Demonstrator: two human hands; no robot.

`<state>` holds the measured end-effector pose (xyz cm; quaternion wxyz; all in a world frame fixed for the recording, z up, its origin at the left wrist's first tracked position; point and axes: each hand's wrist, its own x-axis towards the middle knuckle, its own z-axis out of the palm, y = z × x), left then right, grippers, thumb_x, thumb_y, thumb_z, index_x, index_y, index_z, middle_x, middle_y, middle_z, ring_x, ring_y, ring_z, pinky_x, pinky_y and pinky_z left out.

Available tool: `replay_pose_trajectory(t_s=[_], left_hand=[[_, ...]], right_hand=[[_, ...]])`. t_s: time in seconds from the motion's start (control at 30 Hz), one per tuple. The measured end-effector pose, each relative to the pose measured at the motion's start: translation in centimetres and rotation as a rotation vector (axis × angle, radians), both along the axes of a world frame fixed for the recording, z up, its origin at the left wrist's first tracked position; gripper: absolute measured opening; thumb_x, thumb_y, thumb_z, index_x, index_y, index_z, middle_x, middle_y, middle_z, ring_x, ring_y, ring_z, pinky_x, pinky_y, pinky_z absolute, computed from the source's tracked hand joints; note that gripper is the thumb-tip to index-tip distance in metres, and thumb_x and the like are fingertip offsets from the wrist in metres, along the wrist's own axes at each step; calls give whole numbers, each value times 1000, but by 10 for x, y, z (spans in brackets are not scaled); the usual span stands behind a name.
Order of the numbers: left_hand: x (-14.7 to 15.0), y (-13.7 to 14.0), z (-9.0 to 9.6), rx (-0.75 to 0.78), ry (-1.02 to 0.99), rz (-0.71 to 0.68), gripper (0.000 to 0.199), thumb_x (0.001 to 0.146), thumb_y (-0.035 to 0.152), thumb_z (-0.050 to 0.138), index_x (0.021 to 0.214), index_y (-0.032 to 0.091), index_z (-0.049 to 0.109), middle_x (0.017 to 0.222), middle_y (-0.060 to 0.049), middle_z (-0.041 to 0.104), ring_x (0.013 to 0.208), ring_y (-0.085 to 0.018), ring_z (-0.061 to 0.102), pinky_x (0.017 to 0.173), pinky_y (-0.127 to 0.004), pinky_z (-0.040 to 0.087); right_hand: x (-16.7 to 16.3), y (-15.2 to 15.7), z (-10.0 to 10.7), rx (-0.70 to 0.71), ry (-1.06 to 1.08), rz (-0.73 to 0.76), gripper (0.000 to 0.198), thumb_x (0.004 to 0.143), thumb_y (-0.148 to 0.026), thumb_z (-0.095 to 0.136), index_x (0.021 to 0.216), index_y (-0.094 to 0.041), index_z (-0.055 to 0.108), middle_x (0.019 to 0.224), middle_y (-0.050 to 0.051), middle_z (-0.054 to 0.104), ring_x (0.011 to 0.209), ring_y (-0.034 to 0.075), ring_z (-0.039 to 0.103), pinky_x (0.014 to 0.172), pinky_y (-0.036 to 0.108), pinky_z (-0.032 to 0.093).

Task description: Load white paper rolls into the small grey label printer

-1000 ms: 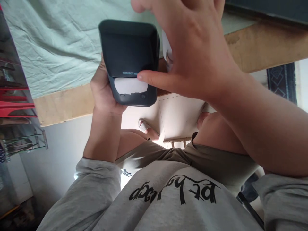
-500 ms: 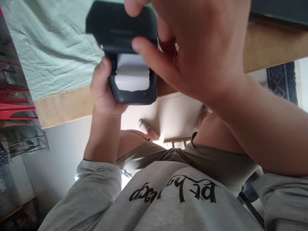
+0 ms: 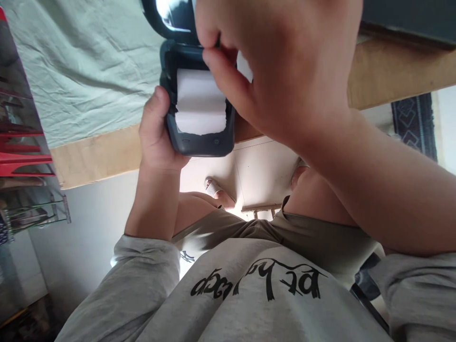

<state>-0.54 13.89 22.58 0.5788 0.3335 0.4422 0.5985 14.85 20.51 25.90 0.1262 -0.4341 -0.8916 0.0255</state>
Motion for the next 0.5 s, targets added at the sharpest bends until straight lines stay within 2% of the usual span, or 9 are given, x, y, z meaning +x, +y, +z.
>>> replay_pose_trajectory(t_s=[0.1, 0.23, 0.33, 0.5], left_hand=[[1, -1, 1, -8, 9, 4, 25, 71, 36, 32, 87, 23, 46, 89, 0, 51, 89, -13, 49, 72, -24, 42], [2, -2, 2, -35, 41, 29, 27, 71, 38, 32, 89, 23, 46, 77, -2, 53, 84, -13, 51, 73, -23, 42], [1, -3, 2, -71, 98, 28, 31, 71, 40, 31, 90, 22, 48, 66, -3, 51, 77, -13, 53, 72, -24, 42], [-2, -2, 2, -65, 108, -1, 30, 71, 39, 33, 86, 19, 49, 64, -3, 49, 73, -11, 52, 70, -22, 42]], right_hand=[[-5, 6, 0, 12, -135, 31, 55, 73, -53, -6, 101, -37, 38, 95, -9, 42, 105, 2, 38, 91, 26, 31], [-16, 7, 6, -33, -224, 122, 47, 70, -56, 10, 108, -39, 32, 105, -12, 38, 112, 11, 32, 93, 37, 30], [-19, 3, 13, -58, -247, 142, 45, 72, -51, 11, 104, -34, 37, 101, -9, 40, 112, 12, 31, 93, 38, 31], [-19, -1, 15, -101, -290, 158, 47, 74, -55, 7, 101, -32, 37, 97, -6, 42, 112, 14, 33, 90, 40, 33]])
